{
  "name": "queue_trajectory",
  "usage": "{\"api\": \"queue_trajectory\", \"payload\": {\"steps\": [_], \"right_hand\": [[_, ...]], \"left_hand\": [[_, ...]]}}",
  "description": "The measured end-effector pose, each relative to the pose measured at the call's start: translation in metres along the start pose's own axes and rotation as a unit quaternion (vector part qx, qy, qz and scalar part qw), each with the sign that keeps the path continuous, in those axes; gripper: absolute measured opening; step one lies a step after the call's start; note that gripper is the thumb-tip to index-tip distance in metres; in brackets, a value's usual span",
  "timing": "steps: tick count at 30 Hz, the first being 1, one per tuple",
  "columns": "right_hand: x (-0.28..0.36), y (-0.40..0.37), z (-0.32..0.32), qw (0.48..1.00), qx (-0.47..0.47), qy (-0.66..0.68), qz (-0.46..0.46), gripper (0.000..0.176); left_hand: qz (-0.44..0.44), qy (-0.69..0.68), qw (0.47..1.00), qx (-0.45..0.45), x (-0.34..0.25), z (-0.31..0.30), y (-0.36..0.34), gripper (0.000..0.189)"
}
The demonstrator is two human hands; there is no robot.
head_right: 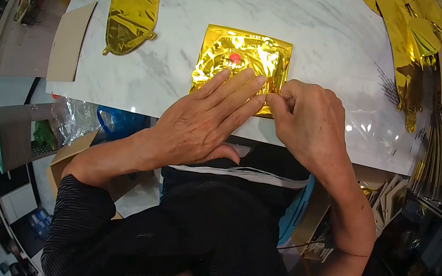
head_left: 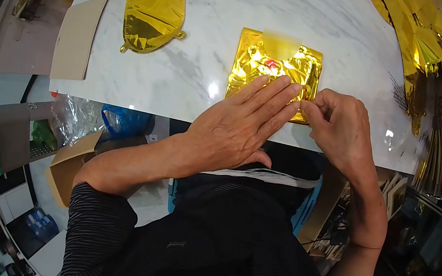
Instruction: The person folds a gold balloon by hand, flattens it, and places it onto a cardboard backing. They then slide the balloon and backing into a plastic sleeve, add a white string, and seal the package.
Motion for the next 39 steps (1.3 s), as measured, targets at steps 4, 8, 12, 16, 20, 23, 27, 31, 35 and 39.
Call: {"api": "queue_trajectory", "payload": {"steps": [4,8,12,16,20,23,27,31,35,39], "right_hand": [[0.000,-0.001,0.000,1.000,-0.014,0.002,-0.014,0.026],[-0.003,-0.001,0.002,1.000,0.000,0.007,-0.003,0.026],[-0.007,0.002,0.003,0.999,0.012,0.015,0.027,0.027],[-0.010,0.003,0.005,0.998,0.027,0.024,0.059,0.029],[-0.013,0.002,0.006,0.997,0.020,0.031,0.062,0.031],[-0.013,0.000,0.005,0.998,0.010,0.040,0.055,0.031],[-0.014,0.001,0.006,0.998,0.007,0.036,0.053,0.030],[-0.015,0.001,0.006,0.998,0.010,0.039,0.051,0.030],[-0.015,0.000,0.006,0.998,0.007,0.037,0.053,0.030],[-0.010,-0.003,0.004,0.998,-0.017,0.040,0.037,0.029]], "left_hand": [[0.001,-0.028,0.999,-0.035,0.000,-0.005,-0.002,0.101],[-0.060,-0.099,0.980,-0.164,0.022,-0.053,-0.027,0.090],[-0.155,-0.094,0.964,-0.193,0.042,-0.066,-0.065,0.077],[-0.223,-0.130,0.943,-0.209,0.045,-0.054,-0.080,0.072],[-0.244,-0.141,0.931,-0.233,0.048,-0.049,-0.078,0.066],[-0.251,-0.146,0.926,-0.241,0.051,-0.046,-0.077,0.063],[-0.273,-0.169,0.913,-0.251,0.055,-0.044,-0.078,0.061],[-0.264,-0.184,0.906,-0.276,0.060,-0.038,-0.080,0.054],[-0.275,-0.173,0.903,-0.280,0.061,-0.037,-0.076,0.048],[-0.310,-0.178,0.900,-0.248,0.061,-0.042,-0.071,0.045]]}}
Point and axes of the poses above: each hand's wrist, its own y-axis towards the middle knuckle, its own z-axis out of the palm, x = y × z, the point moved 8 cm from there along y, towards the middle knuckle, and after that the axes turned 13 degrees about z, right-handed, at the moved point
